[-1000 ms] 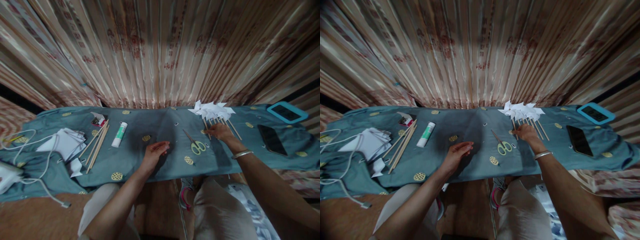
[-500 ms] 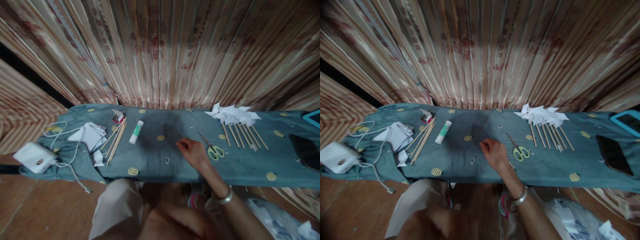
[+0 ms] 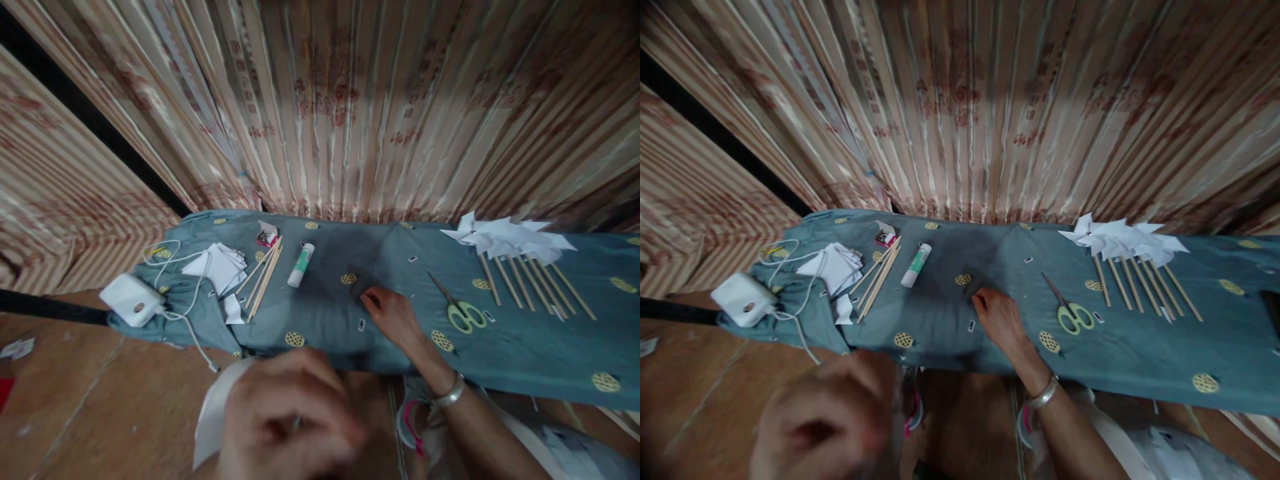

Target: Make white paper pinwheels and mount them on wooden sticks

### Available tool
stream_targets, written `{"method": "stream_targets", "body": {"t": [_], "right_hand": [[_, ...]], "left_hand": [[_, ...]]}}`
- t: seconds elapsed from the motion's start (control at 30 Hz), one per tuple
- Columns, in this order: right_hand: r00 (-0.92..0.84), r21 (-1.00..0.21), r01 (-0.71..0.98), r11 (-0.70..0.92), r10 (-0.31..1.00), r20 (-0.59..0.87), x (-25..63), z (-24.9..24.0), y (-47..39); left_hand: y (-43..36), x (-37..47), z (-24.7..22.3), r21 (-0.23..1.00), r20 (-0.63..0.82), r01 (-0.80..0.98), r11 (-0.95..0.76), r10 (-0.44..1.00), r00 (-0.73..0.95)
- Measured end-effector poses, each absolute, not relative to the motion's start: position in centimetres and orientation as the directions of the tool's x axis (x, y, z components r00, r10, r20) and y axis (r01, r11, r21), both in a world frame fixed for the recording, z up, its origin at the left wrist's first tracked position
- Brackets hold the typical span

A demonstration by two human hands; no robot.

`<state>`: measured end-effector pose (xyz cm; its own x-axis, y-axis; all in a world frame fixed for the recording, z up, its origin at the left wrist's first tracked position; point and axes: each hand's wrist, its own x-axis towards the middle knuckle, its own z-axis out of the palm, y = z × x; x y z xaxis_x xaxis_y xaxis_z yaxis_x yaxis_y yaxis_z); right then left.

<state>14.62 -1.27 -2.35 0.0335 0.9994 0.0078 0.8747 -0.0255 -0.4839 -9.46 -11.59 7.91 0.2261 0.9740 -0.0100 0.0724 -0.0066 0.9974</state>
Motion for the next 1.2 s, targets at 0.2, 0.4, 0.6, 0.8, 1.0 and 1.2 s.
{"method": "stream_targets", "body": {"t": [0.2,0.4,0.6,0.8,1.0,1.2], "right_hand": [[0.009,-0.458,0.889,-0.013,1.0,-0.01,14.6,-2.3,-1.2],[-0.014,-0.424,0.906,0.005,1.0,-0.019,14.6,-2.0,-1.4],[-0.019,-0.391,0.92,0.006,0.999,-0.027,14.7,-2.0,-1.4],[-0.029,-0.406,0.914,0.019,0.999,-0.019,14.7,-2.0,-1.4],[-0.033,-0.403,0.915,0.024,0.999,-0.017,14.6,-1.9,-1.5],[-0.033,-0.393,0.919,0.017,0.999,-0.034,14.6,-1.7,-1.4]], "left_hand": [[-1.4,-14.2,5.8,0.953,0.112,0.29,-0.083,0.99,-0.085],[6.2,-22.5,0.1,0.638,0.384,0.758,-0.135,0.909,-0.161],[8.6,-23.6,-1.5,0.499,0.281,0.866,-0.042,0.953,-0.115],[8.9,-24.3,-2.0,0.58,0.194,0.812,0.061,0.958,-0.21],[8.6,-24.2,-1.4,0.615,0.157,0.784,0.078,0.963,-0.219],[8.4,-24.3,-0.6,0.528,0.198,0.845,0.089,0.954,-0.224]]}}
